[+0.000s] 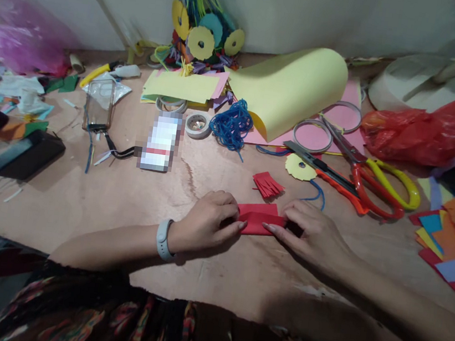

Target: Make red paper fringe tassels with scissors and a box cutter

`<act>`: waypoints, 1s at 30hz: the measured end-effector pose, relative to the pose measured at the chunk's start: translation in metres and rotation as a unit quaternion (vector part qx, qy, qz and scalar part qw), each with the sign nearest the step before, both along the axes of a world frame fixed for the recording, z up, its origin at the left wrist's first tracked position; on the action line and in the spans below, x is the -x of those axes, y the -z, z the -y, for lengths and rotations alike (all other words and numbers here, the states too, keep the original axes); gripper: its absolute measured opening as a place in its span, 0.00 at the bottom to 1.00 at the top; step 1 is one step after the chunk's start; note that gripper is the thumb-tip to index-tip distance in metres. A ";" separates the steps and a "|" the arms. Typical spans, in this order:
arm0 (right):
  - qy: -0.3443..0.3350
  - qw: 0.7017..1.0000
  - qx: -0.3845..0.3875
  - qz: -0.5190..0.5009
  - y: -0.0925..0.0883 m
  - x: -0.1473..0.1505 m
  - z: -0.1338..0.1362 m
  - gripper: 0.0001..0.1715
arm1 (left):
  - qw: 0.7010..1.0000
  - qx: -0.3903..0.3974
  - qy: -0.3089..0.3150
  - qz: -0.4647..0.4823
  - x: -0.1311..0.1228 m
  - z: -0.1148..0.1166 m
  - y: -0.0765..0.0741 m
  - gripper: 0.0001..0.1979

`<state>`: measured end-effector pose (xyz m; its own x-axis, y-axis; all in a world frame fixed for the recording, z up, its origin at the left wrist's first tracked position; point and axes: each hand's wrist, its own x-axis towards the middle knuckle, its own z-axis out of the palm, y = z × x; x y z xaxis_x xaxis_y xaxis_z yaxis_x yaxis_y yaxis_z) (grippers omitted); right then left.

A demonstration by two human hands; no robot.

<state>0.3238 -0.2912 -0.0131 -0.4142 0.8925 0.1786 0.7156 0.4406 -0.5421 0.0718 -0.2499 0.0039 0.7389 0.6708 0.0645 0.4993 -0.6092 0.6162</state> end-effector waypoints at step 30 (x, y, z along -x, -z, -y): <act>0.067 0.997 -0.038 0.027 0.002 0.006 -0.004 0.16 | 0.998 -0.008 -0.061 -0.003 -0.003 0.000 0.001 0.09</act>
<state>0.3177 -0.2871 -0.0155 -0.3037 0.9248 0.2292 0.7978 0.3783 -0.4694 0.0746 -0.2502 0.0028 0.6515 0.7553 0.0712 0.5745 -0.5525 0.6038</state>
